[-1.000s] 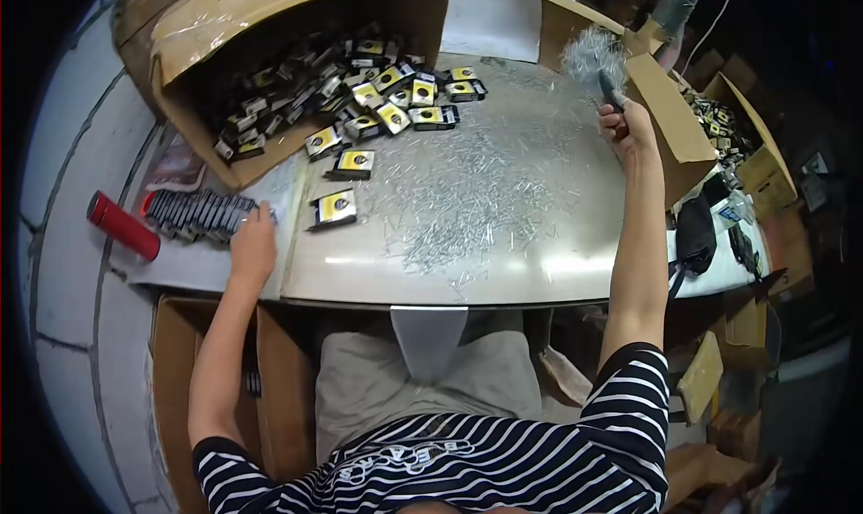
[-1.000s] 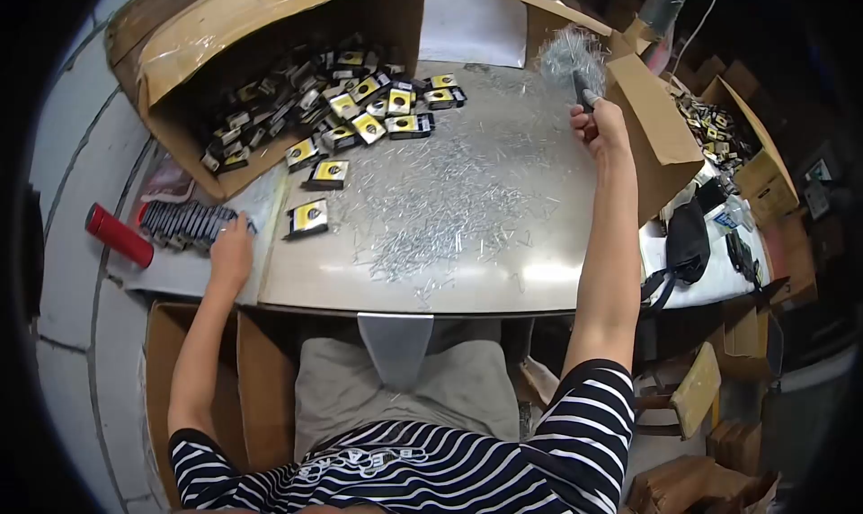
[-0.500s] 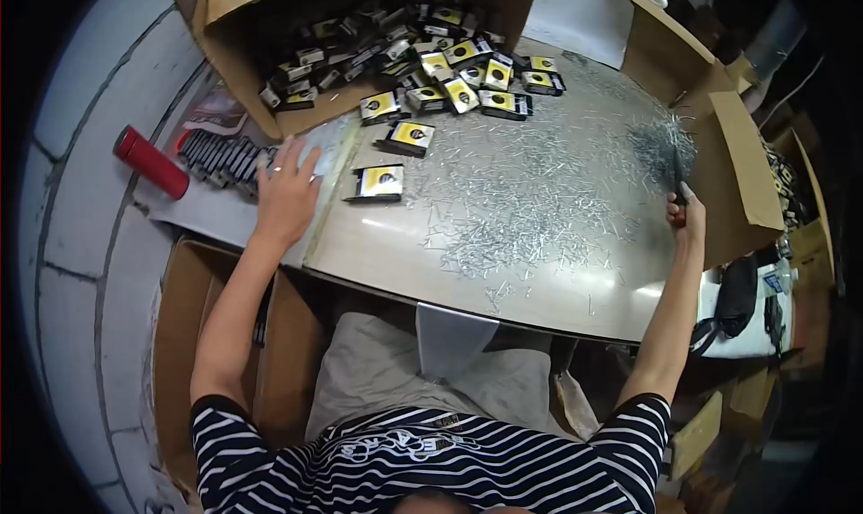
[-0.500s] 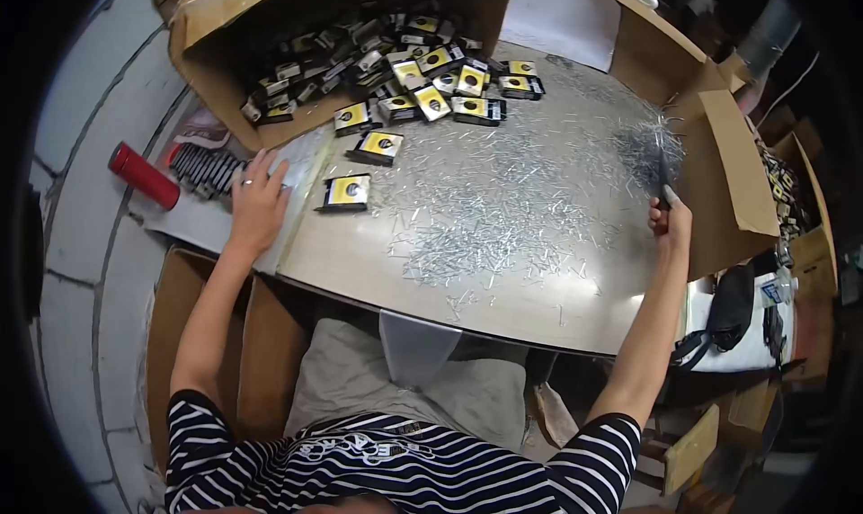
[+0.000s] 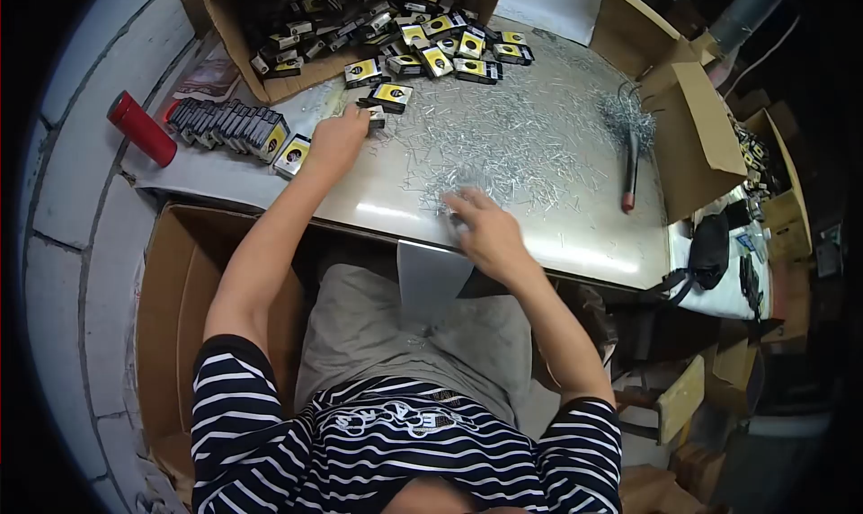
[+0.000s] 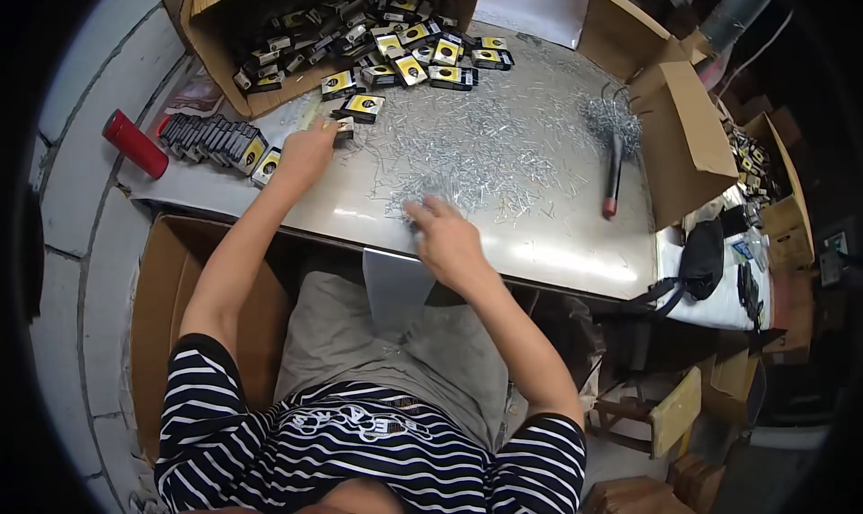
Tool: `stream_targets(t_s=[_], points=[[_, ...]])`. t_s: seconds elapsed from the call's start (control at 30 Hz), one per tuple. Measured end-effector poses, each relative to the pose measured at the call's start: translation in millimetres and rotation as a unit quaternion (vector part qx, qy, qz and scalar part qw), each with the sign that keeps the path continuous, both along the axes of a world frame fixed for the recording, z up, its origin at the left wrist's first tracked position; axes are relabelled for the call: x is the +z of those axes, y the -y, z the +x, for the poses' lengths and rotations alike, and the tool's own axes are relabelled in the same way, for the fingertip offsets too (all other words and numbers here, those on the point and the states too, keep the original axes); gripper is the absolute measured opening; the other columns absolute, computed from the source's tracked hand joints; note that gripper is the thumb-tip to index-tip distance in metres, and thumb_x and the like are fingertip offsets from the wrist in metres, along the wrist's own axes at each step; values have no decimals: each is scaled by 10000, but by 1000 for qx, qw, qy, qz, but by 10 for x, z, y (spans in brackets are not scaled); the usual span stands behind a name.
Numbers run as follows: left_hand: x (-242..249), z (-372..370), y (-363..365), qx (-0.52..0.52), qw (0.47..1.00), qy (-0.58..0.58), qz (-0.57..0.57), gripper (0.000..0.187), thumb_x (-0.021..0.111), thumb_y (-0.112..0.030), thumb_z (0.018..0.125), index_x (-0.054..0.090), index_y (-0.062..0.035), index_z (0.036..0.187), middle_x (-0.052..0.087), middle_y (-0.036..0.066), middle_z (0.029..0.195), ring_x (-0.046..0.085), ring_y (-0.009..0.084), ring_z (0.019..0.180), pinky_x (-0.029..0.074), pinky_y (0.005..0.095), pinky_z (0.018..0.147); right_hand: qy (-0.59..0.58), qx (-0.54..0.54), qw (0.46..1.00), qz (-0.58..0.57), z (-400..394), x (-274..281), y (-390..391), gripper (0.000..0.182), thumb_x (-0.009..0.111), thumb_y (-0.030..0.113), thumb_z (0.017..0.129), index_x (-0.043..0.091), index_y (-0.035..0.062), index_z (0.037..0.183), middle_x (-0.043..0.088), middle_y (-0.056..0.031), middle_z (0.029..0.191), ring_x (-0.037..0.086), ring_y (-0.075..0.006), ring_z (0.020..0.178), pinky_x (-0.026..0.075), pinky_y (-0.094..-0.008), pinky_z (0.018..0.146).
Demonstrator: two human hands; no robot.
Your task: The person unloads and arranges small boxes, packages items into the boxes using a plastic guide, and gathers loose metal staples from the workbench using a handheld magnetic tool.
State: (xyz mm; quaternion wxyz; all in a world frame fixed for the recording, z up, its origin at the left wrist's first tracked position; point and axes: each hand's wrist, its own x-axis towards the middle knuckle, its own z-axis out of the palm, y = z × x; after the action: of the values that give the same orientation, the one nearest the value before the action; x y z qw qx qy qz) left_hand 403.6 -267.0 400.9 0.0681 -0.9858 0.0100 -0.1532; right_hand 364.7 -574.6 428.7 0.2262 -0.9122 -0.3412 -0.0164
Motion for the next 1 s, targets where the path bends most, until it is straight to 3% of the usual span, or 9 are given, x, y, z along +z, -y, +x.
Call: stream_targets(t_s=[0.1, 0.17, 0.23, 0.37, 0.43, 0.5, 0.63, 0.83, 1.0], points=[[314, -357, 176, -3, 995, 80, -53, 342, 546, -78, 832, 561, -70, 1173, 583, 183, 1081, 654, 296, 659, 527, 379, 596, 118, -83, 989, -42, 361, -356, -31, 491, 521, 36, 787, 560, 133, 1266, 462, -179, 1383, 416, -405, 1277, 386, -422, 1045], [399, -703, 318, -70, 923, 147, -348, 388, 510, -60, 880, 529, -109, 1265, 588, 170, 1104, 670, 234, 668, 519, 327, 557, 65, -100, 992, -36, 380, -411, -21, 495, 497, 7, 786, 550, 98, 1270, 462, -185, 1381, 413, -395, 1282, 367, -423, 1062], [516, -1152, 675, 1, 773, 8, -634, 403, 484, -35, 897, 509, -69, 1298, 589, 143, 1141, 676, 204, 694, 516, 287, 551, 125, 28, 990, 61, 320, -632, -86, 389, 476, 8, 811, 571, 35, 1188, 492, -218, 1325, 443, -408, 1243, 370, -442, 1042], [0, -1858, 1015, -79, 446, -3, -892, 341, 414, -65, 900, 548, 60, 1188, 585, 165, 1166, 647, 241, 943, 508, 290, 797, 82, -98, 991, 44, 498, -569, 8, 511, 444, -42, 765, 540, 23, 1263, 451, -205, 1383, 369, -352, 1327, 318, -408, 1094], [-185, -2183, 1093, -145, 462, 32, -874, 312, 454, -212, 913, 599, 29, 1046, 588, 149, 1126, 527, 223, 1095, 355, 340, 1006, 48, -57, 996, 55, 247, -483, 8, 492, 439, -43, 780, 542, 18, 1258, 458, -208, 1375, 375, -357, 1320, 322, -407, 1092], [-397, -2526, 1131, -31, 472, 13, -881, 268, 512, -191, 896, 588, 27, 1032, 574, 144, 1138, 529, 216, 1086, 380, 318, 975, 1, -11, 995, 96, 31, -434, 72, 383, 467, -29, 821, 575, -11, 1187, 515, -218, 1310, 456, -354, 1256, 362, -398, 1059], [-816, -2910, 1185, 26, 433, 21, -901, 677, 656, 64, 737, 381, 5, 1353, 493, 119, 1290, 529, 210, 1158, 391, 333, 1034, -67, -79, 951, 290, -51, -392, 336, 385, 442, -32, 825, 565, -22, 1189, 527, -220, 1295, 478, -353, 1237, 349, -384, 1075], [-1220, -2991, 1220, 104, 316, -156, -930, 481, 650, 94, 763, 524, 3, 1218, 640, 92, 1075, 633, 194, 964, 506, 319, 896, 49, -91, 986, 133, 165, -528, -33, 547, 475, 27, 799, 404, -27, 1339, 369, -258, 1420, 367, -394, 1311, 303, -404, 1098], [-1679, -2565, 1446, 139, 530, -181, -817, 308, 676, 34, 734, 634, 12, 1038, 670, 63, 918, 607, 129, 797, 488, 283, 716, -2, -45, 999, -18, 382, -294, 64, 458, 520, 68, 794, 545, 47, 1251, 480, -136, 1374, 480, -345, 1225, 408, -399, 1014]])
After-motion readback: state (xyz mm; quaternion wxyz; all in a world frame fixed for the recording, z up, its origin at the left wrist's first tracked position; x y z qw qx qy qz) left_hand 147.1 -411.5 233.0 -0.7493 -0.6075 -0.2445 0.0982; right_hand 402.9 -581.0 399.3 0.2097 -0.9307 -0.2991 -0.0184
